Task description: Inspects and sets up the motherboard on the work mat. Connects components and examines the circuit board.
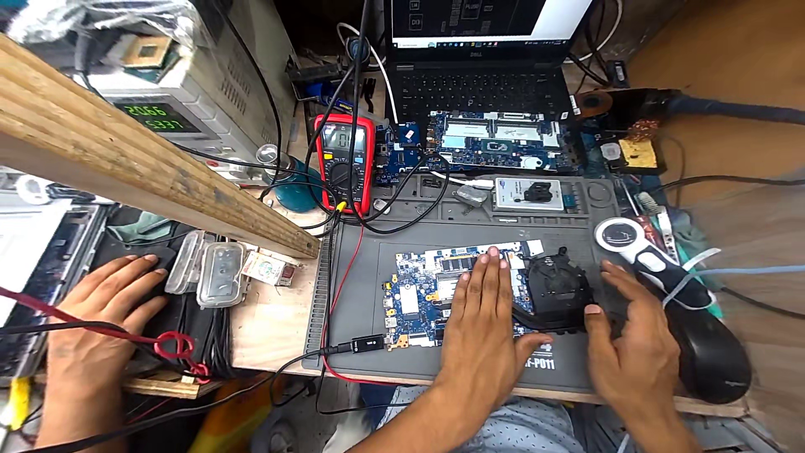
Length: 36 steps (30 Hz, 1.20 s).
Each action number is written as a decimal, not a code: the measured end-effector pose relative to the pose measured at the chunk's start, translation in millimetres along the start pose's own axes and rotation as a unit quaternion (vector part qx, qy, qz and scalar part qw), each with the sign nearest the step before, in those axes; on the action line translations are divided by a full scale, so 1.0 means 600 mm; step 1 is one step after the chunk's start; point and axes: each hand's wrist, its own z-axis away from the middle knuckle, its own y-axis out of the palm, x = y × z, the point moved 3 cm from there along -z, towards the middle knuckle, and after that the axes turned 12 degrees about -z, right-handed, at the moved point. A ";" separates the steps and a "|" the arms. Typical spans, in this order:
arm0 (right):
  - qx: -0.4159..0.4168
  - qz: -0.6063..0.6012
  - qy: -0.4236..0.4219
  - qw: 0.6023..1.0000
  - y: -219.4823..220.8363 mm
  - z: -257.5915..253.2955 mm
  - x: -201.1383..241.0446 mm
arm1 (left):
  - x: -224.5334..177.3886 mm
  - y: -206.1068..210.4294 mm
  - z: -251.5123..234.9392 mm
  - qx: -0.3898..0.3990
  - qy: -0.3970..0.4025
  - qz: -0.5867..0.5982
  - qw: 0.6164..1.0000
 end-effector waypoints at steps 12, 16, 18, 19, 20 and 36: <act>0.000 -0.007 0.004 1.000 -0.002 0.001 -0.004 | 0.084 -0.096 0.079 -0.125 -0.040 0.189 0.973; 0.000 -0.008 0.007 1.000 -0.003 0.002 -0.004 | 0.208 -0.138 0.133 -0.152 -0.075 0.193 0.966; 0.001 -0.006 0.006 1.000 -0.003 0.001 -0.004 | 0.259 -0.152 0.163 -0.138 -0.085 0.159 0.974; 0.001 -0.006 0.005 1.000 -0.003 0.001 -0.003 | 0.279 -0.156 0.177 -0.126 -0.088 0.138 0.978; 0.002 -0.007 0.003 1.000 -0.003 0.001 -0.003 | 0.295 -0.159 0.190 -0.110 -0.091 0.117 0.983; 0.002 -0.008 0.004 1.000 -0.003 0.001 -0.003 | 0.313 -0.135 0.207 -0.055 -0.077 0.076 0.993</act>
